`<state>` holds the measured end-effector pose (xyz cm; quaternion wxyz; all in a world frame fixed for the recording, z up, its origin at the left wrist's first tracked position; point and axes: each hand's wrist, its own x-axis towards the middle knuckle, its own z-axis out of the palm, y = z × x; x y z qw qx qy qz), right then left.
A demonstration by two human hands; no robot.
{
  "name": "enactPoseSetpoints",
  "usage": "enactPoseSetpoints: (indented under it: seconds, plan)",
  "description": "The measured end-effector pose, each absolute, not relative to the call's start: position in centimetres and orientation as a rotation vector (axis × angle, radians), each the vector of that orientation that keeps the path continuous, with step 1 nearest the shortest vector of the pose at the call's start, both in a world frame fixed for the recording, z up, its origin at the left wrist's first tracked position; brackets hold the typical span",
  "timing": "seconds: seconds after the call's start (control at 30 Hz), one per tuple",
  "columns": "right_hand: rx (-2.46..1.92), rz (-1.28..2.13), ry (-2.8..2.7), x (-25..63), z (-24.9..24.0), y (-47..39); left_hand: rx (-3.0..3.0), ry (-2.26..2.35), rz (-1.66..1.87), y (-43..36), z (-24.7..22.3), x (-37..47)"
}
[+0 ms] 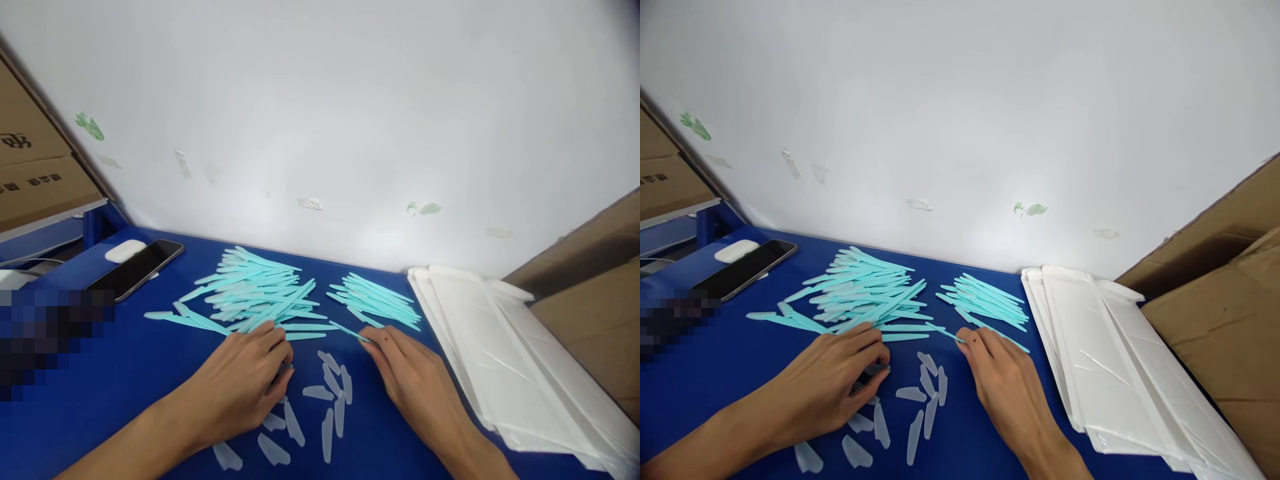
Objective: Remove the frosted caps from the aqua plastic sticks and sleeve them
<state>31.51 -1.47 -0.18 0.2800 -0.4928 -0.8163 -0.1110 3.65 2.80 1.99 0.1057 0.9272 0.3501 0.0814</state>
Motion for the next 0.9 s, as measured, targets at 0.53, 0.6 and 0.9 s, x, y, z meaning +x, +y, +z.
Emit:
enactPoseSetpoints:
  seconds: [0.53,0.6,0.9]
  plan:
    - [-1.247,-0.112,-2.191,30.9,-0.2,-1.9,2.840,0.962,0.470,3.2,1.0,3.7]
    - [-1.221,-0.113,-2.189,30.9,-0.3,-2.0,2.810,0.933,0.601,3.0,1.4,3.7]
    - [-1.118,-0.095,-2.190,30.8,0.0,-2.2,2.274,0.950,0.884,2.6,2.0,4.0]
